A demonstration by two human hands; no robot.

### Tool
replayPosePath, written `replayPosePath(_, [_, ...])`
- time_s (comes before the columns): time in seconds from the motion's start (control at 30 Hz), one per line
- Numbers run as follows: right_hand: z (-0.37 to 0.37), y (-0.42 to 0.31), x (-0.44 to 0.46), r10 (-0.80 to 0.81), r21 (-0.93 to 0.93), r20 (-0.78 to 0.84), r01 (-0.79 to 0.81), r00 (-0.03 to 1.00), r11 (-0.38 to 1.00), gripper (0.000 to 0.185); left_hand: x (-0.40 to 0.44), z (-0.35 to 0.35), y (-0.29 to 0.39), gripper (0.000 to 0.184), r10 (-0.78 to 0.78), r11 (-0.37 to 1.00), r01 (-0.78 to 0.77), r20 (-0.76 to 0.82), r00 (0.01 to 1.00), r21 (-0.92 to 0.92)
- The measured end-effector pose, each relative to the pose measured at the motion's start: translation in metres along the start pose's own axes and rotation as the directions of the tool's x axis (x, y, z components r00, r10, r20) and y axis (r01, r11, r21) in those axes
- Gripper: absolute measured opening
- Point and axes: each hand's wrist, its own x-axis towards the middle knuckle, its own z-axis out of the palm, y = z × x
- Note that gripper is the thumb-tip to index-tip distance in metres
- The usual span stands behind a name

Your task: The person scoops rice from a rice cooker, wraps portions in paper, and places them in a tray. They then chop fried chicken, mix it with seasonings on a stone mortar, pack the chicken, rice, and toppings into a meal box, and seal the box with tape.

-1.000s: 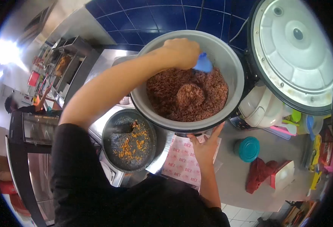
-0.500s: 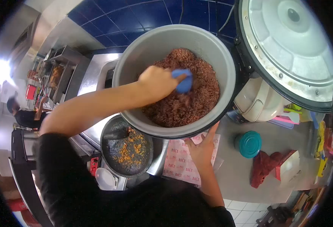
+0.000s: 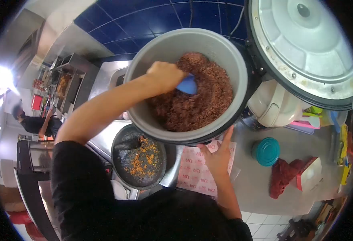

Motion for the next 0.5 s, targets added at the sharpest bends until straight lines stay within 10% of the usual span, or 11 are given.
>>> replayPosePath(0.27, [-0.003,0.006,-0.002,0.057,0.059,-0.03,-0.055,0.998,0.997,0.129,-0.07,-0.046,0.009,0.045,0.253,0.965,-0.246,0.079,0.964,-0.086])
replayPosePath(0.5, [-0.017,0.012,-0.001,0.058,0.197,0.182,-0.094,0.982,0.976,0.134,0.004,-0.015,-0.022,0.027,-0.205,0.978,0.205,-0.039,0.978,0.021])
